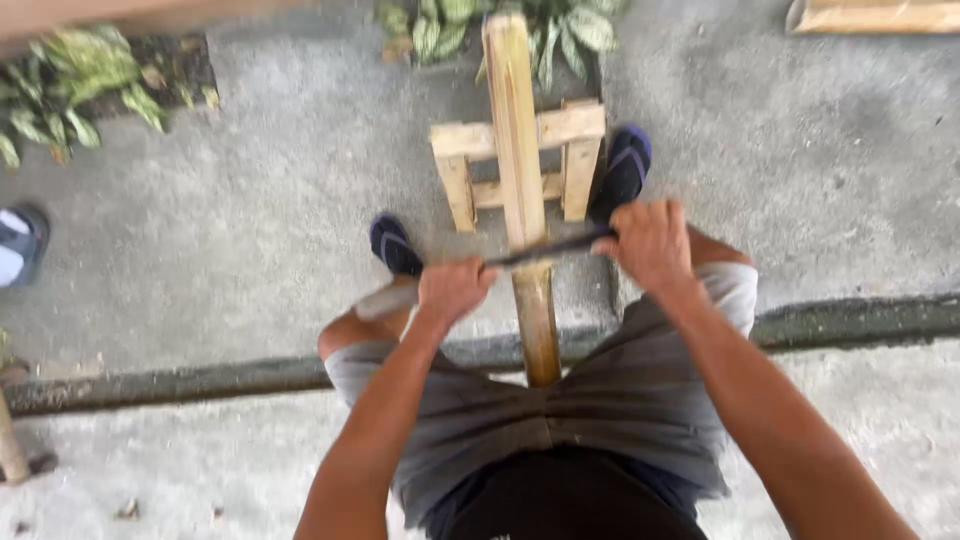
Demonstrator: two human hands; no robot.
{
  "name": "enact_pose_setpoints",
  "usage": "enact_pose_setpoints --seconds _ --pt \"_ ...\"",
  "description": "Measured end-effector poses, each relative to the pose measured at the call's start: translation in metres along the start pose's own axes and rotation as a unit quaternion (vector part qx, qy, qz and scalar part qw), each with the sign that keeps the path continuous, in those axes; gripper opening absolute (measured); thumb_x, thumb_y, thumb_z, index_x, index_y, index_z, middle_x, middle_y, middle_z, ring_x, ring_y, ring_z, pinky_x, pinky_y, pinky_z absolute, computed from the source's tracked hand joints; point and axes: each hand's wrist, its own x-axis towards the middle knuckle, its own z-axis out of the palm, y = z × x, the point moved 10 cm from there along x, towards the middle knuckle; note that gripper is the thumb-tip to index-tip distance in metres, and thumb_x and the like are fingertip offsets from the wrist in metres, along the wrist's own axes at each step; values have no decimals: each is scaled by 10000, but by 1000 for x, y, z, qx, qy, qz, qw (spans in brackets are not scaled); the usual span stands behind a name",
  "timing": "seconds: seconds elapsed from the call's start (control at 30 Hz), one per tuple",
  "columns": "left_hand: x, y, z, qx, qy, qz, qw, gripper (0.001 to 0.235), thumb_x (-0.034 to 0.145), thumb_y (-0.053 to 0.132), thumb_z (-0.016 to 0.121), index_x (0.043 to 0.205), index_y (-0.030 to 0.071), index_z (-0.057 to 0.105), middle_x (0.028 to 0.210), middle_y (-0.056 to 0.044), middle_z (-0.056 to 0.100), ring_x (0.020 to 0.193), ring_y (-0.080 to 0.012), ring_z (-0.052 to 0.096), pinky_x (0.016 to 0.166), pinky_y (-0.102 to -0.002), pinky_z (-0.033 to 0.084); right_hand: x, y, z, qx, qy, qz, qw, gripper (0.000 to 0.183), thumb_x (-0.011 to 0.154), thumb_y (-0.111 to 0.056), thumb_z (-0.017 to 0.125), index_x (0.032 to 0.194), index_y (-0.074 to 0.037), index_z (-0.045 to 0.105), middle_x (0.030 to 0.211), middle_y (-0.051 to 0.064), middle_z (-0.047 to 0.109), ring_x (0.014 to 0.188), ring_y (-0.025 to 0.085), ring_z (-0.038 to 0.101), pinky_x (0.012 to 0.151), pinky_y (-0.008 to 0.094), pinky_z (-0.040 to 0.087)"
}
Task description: Shave or strip the outer layer of a bamboo pole using a large knife.
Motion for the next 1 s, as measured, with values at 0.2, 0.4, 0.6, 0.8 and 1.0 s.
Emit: enact_pose_setpoints --seconds 0.2,0.4,0.6,0.8,1.0 --pt "33 -2 -33 -28 -88 -58 994 659 1001 710 342 991 153 694 650 -26 615 631 -191 627 638 -418 532 32 10 2 32 20 -25 999 565 920 -607 616 1186 -117 703 1147 81 651 1185 276 531 1127 469 306" --pt "-9 4 -25 -52 -107 -29 992 602 960 665 434 1024 131 704 812 -159 705 798 -349 698 709 -524 549 20 8 31 1 -114 -4 993 633 880 -673 603 1230 -150 676 1168 87 646 1204 269 525 1117 491 296" --pt "23 15 -72 -26 -84 -23 996 499 1020 529 472 1081 78 679 926 -199 746 928 -391 708 844 -543 534 43 15 33 77 30 7 997 603 901 -563 665 1333 -144 633 1284 98 602 1358 306 441 1227 534 187" --pt "34 26 -102 -6 -61 -25 998 436 1027 443 531 1093 30 654 914 -223 736 884 -393 715 805 -541 539 -2 37 -13 131 108 73 983 661 919 -458 667 1450 -79 560 1438 154 528 1431 335 369 1206 528 178" --pt "-1 39 -89 -37 -125 -65 989 427 1074 417 431 1096 35 620 850 -199 721 778 -372 721 712 -536 554 -78 118 36 122 -15 175 977 628 998 -577 544 1379 -82 610 1327 203 581 1338 365 442 1123 571 252"
